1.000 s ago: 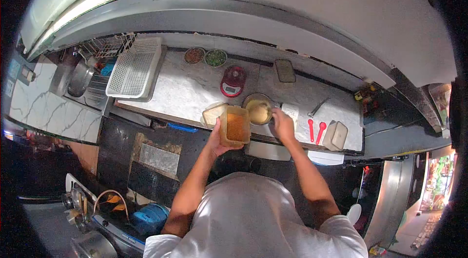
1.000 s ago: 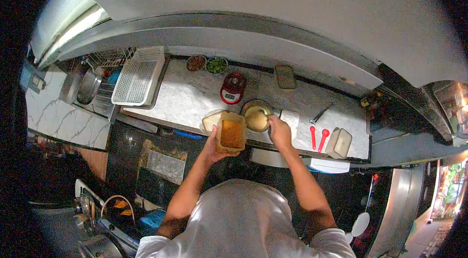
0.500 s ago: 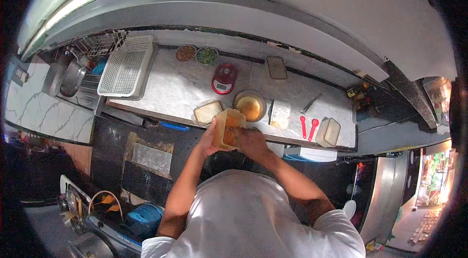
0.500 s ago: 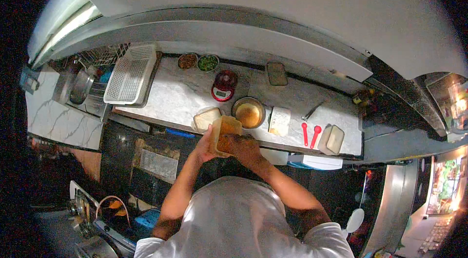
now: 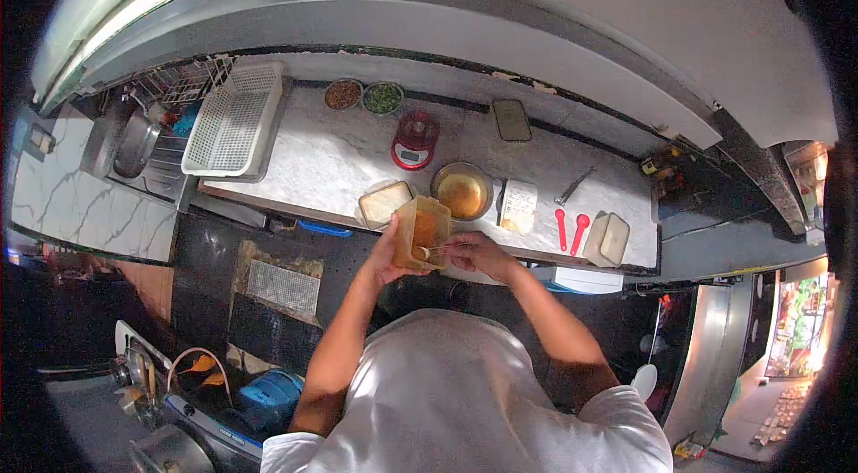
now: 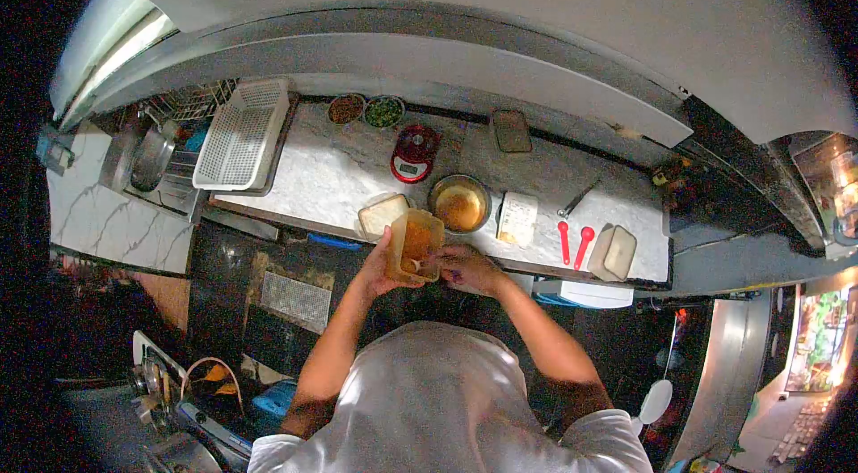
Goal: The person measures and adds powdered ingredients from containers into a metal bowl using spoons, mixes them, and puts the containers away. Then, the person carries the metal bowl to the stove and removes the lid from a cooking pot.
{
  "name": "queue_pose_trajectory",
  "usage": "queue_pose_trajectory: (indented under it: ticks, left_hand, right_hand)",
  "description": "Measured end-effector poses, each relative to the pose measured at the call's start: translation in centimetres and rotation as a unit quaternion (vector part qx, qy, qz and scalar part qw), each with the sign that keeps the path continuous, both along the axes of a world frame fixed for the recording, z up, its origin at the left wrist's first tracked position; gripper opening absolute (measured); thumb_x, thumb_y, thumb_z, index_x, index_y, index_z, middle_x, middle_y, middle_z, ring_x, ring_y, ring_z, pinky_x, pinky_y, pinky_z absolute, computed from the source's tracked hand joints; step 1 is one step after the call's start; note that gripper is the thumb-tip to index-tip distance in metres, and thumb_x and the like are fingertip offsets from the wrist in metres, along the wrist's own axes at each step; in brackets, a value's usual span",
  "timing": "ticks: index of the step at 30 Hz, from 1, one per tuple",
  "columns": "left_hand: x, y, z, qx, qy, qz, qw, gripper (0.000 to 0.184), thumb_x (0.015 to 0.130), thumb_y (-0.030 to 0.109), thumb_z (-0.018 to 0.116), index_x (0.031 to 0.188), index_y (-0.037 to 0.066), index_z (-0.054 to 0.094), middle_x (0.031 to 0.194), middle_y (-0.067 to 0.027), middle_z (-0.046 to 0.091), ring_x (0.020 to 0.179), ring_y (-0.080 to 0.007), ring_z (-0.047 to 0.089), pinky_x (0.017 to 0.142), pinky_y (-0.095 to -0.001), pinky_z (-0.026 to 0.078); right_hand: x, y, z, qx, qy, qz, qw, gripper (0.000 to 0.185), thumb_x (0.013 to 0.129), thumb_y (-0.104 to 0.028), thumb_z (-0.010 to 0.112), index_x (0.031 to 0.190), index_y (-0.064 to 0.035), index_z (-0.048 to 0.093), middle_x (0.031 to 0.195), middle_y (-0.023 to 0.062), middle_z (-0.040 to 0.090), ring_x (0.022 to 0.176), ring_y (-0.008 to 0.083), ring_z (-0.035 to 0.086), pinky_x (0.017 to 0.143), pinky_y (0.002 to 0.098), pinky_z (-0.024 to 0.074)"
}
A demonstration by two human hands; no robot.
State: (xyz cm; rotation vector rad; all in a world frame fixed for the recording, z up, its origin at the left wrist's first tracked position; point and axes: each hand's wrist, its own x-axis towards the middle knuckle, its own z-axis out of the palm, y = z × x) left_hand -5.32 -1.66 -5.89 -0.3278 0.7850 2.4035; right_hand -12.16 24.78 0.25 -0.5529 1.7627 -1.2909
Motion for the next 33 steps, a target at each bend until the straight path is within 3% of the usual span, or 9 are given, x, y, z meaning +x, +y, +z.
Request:
queue_pose_trajectory:
  ticks: [2,5,8,23,26,28,30,31,33]
  left_hand:
    - [0.2,0.1,0.1,-0.01,0.001,0.007,1.0,0.098,0.1,0.09,0.035,0.168,0.02,0.041,0.157,-0.0159,0.059,0.132,-0.0402,0.067,0.091,-0.0621,0.064]
    - [0.4,0.4,0.7,-0.016,0.021,0.016,1.0,0.097,0.1,0.089,0.036,0.168,0.021,0.041,0.158,-0.0154,0.059,0.134,-0.0408,0.066,0.092,-0.0632,0.063]
    - [0.4,0.6,0.7,-0.016,0.025,0.022,0.999,0.096,0.1,0.089,0.036,0.168,0.021,0.041,0.159,-0.0154,0.058,0.136,-0.0424,0.065,0.094,-0.0665,0.061]
    - [-0.1,-0.1,0.0,0.04,0.04,0.004,0.998,0.105,0.094,0.093,0.042,0.169,0.019,0.039,0.162,-0.0157,0.056,0.139,-0.0433,0.063,0.1,-0.0681,0.058]
    - [0.1,-0.1,-0.4,0.066,0.037,0.034,0.997,0.104,0.095,0.092,0.042,0.169,0.019,0.039,0.161,-0.0158,0.056,0.137,-0.043,0.064,0.097,-0.0664,0.06]
    - [0.3,-0.7,-0.7,0.045,0.014,0.031,0.998,0.104,0.095,0.093,0.039,0.169,0.019,0.04,0.161,-0.0156,0.057,0.136,-0.0431,0.064,0.099,-0.0665,0.059]
    - [0.3,-1.1,-1.7,0.05,0.02,0.017,0.998,0.102,0.096,0.093,0.037,0.169,0.022,0.04,0.161,-0.0152,0.056,0.138,-0.0428,0.062,0.1,-0.0672,0.057]
    - [0.2,-1.2,-1.9,0.054,0.026,0.004,0.998,0.101,0.096,0.094,0.036,0.169,0.024,0.041,0.161,-0.0148,0.056,0.14,-0.0425,0.061,0.1,-0.068,0.056]
    - [0.8,-0.9,-0.4,0.027,0.013,0.012,0.999,0.101,0.096,0.094,0.034,0.169,0.024,0.041,0.161,-0.0151,0.056,0.141,-0.0427,0.06,0.1,-0.0682,0.056]
  right_hand:
    - [0.5,0.4,0.1,-0.073,-0.217,-0.168,0.959,0.021,0.109,-0.016,0.067,0.123,-0.001,0.072,0.081,-0.0003,0.061,0.066,0.0078,0.05,0.059,0.0248,0.0384]
    - [0.2,1.1,0.4,-0.108,-0.283,-0.214,0.929,0.024,0.109,-0.014,0.066,0.124,0.0022,0.073,0.079,-0.0018,0.059,0.065,0.0089,0.05,0.059,0.027,0.0385]
    - [0.4,1.0,1.9,-0.101,-0.309,-0.311,0.893,0.024,0.109,-0.014,0.065,0.122,0.0034,0.074,0.076,-0.0031,0.054,0.062,0.0091,0.045,0.059,0.0283,0.0366]
    - [-1.4,2.8,1.7,-0.133,-0.279,-0.323,0.894,0.018,0.108,-0.012,0.066,0.12,0.0003,0.072,0.075,-0.0012,0.058,0.06,0.0111,0.047,0.055,0.0275,0.0377]
    - [-3.1,3.3,1.9,-0.193,-0.188,-0.343,0.9,0.021,0.108,-0.013,0.066,0.122,0.0006,0.072,0.074,-0.0035,0.058,0.061,0.0083,0.047,0.054,0.0245,0.0361]
    - [-4.2,2.2,0.9,-0.083,0.108,-0.35,0.927,0.022,0.108,-0.014,0.064,0.126,-0.0021,0.069,0.075,0.0007,0.061,0.062,0.0131,0.054,0.057,0.0289,0.0438]
    - [-4.9,1.3,-2.2,0.102,0.414,-0.278,0.861,0.023,0.107,-0.011,0.061,0.128,-0.0042,0.067,0.081,0.0098,0.069,0.07,0.0266,0.067,0.063,0.0389,0.0509]
    - [-5.4,1.2,-4.5,0.218,0.545,-0.202,0.784,0.023,0.106,-0.01,0.059,0.127,-0.0053,0.066,0.086,0.0154,0.073,0.077,0.0353,0.073,0.067,0.0453,0.0538]
    - [-6.0,1.6,-9.0,0.192,0.624,-0.127,0.747,0.038,0.093,-0.004,0.062,0.13,-0.0075,0.065,0.105,0.0205,0.075,0.097,0.0408,0.074,0.082,0.0498,0.0544]
